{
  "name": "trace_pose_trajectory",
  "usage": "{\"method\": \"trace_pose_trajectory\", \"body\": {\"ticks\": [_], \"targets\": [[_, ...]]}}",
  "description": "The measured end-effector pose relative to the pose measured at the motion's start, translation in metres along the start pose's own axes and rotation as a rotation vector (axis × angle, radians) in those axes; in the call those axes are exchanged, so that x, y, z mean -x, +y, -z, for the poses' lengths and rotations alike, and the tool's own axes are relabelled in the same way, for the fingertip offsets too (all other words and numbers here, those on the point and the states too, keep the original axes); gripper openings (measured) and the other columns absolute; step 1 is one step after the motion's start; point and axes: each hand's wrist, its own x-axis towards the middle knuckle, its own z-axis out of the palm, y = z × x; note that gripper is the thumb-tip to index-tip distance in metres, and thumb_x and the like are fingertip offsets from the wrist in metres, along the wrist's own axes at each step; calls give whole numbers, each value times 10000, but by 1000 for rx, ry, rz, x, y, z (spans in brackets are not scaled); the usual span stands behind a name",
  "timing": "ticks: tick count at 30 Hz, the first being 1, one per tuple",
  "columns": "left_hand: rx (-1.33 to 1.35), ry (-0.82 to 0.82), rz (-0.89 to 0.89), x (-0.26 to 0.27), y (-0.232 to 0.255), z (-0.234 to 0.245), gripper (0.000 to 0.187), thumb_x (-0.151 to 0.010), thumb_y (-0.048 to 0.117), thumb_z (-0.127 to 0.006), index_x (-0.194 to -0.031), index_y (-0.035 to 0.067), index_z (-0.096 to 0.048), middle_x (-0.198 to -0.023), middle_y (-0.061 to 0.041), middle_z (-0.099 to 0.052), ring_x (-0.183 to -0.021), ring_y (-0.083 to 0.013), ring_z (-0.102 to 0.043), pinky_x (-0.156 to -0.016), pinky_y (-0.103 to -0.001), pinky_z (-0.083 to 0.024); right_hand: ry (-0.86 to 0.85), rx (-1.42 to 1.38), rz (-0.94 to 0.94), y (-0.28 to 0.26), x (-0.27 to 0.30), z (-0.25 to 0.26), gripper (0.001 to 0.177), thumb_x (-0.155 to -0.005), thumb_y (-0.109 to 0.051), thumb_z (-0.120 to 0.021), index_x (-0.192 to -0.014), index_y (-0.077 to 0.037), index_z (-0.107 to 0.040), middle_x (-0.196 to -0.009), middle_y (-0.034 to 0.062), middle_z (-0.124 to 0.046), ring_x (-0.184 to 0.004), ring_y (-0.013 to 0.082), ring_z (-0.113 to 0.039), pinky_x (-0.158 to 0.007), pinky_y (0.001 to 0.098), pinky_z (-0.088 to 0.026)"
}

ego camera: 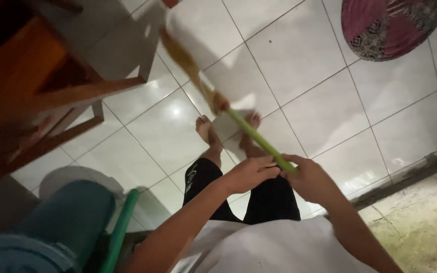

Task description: Sweeping the tiled floor using a broom and a dustpan.

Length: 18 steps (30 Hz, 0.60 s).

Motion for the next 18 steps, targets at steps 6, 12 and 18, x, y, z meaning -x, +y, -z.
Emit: {"method": "trace_pose_trajectory", "body": {"ticks": [6,12,18], "targets": [[-256,32,11,-107,-74,20,444,-1110,360,-558,-1194,-59,-677,-1078,-178,-738,-1007,-231,-703,-915,-323,-532,-163,28,-168,-2,-94,34,468,-929,-254,-675,-1388,-163,-653,-745,230,-750,-560,259,-675,-590,398,-553],[-46,114,232,-224,50,22,627,-1046,526,-449,-1442,43,-505,-1266,-206,-675,-1255,-267,-590,-1056,-342,-408,4,42,-156,-13,-161,141,441,-921,-208,-654,-1358,-156,-668,-765,138,-737,-527,230,-655,-545,405,-543],[-164,297,80,-312,119,33,733,-980,536,-485,-1507,27,-468,-1439,-189,-609,-1390,-289,-533,-1130,-358,-381,59,-6,-87,-30,-211,240,441,-922,-162,-624,-1359,-123,-663,-755,164,-740,-512,223,-660,-531,376,-549]]}}
